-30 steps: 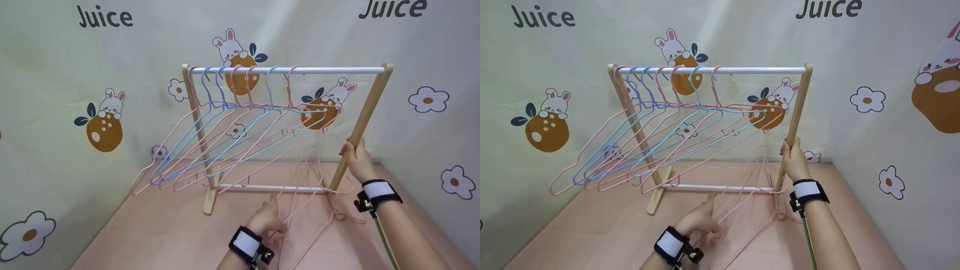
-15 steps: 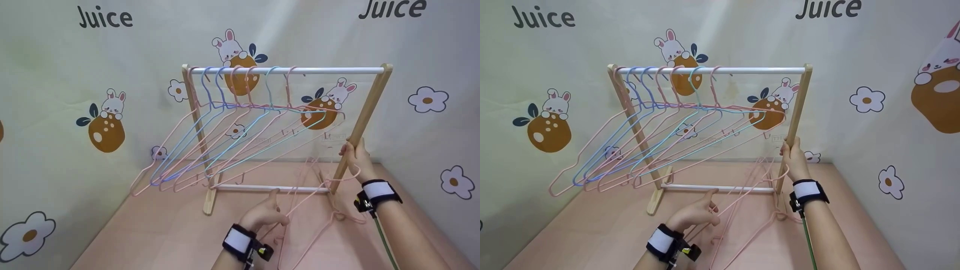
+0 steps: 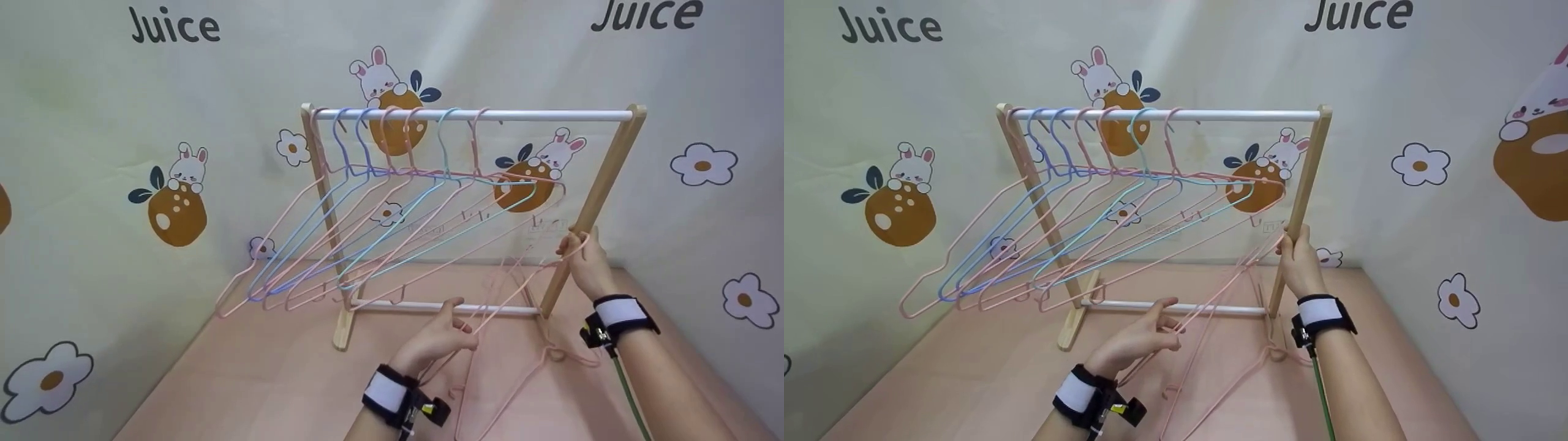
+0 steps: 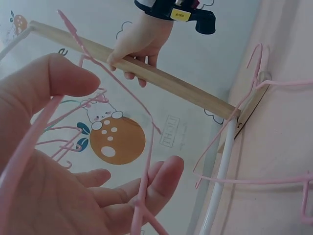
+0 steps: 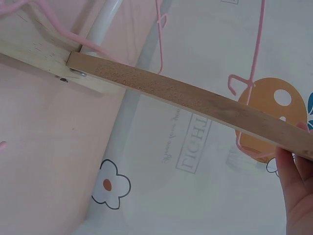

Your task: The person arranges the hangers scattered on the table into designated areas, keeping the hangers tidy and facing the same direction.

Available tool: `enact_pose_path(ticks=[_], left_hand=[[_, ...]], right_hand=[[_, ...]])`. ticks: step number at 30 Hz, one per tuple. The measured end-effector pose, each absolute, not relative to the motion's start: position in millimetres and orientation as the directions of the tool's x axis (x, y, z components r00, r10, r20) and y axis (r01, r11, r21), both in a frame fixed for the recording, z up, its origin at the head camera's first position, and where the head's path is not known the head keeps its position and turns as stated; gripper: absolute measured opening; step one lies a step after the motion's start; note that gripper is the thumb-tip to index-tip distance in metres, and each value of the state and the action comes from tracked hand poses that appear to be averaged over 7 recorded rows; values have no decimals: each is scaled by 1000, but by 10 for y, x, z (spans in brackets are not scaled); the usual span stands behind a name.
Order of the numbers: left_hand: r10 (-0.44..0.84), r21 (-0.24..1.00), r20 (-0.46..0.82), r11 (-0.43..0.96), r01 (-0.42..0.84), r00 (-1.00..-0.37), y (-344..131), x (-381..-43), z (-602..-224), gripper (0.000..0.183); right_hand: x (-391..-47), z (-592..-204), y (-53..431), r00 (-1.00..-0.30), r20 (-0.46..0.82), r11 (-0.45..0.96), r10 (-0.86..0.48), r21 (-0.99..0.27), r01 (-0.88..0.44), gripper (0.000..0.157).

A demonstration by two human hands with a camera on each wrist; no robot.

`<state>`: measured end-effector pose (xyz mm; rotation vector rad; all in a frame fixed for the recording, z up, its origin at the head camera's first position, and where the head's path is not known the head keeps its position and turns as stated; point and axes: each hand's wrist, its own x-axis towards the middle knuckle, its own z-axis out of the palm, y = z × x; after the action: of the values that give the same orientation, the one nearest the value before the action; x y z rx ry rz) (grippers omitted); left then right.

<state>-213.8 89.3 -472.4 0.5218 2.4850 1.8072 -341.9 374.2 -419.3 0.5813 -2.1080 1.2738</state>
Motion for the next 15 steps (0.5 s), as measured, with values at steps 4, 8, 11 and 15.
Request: enact_pose_path(ticks=[4,8,11,15], left_hand=[[292,947,186,203,250,-938,920,-2136,-4707,85],[305,957,199,143,252,-931,924,-2125,-4680,80],[298,955,217,133,265,-930,922,-2109,-4649,78],[291,951,250,108,291,-924,930,-2082,-4597,76]], right_hand=[[-3428,-4198,3745,-717,695,458,-51,-622,-636,36],[-3421,-4196,3747,-712,701,477,-54,-608,-635,35],[-3428,-4197,3746,-698,714,464,-58,-600,-652,38],[-3448,-4205,3749,-684,728,464,-45,-591,-660,38]])
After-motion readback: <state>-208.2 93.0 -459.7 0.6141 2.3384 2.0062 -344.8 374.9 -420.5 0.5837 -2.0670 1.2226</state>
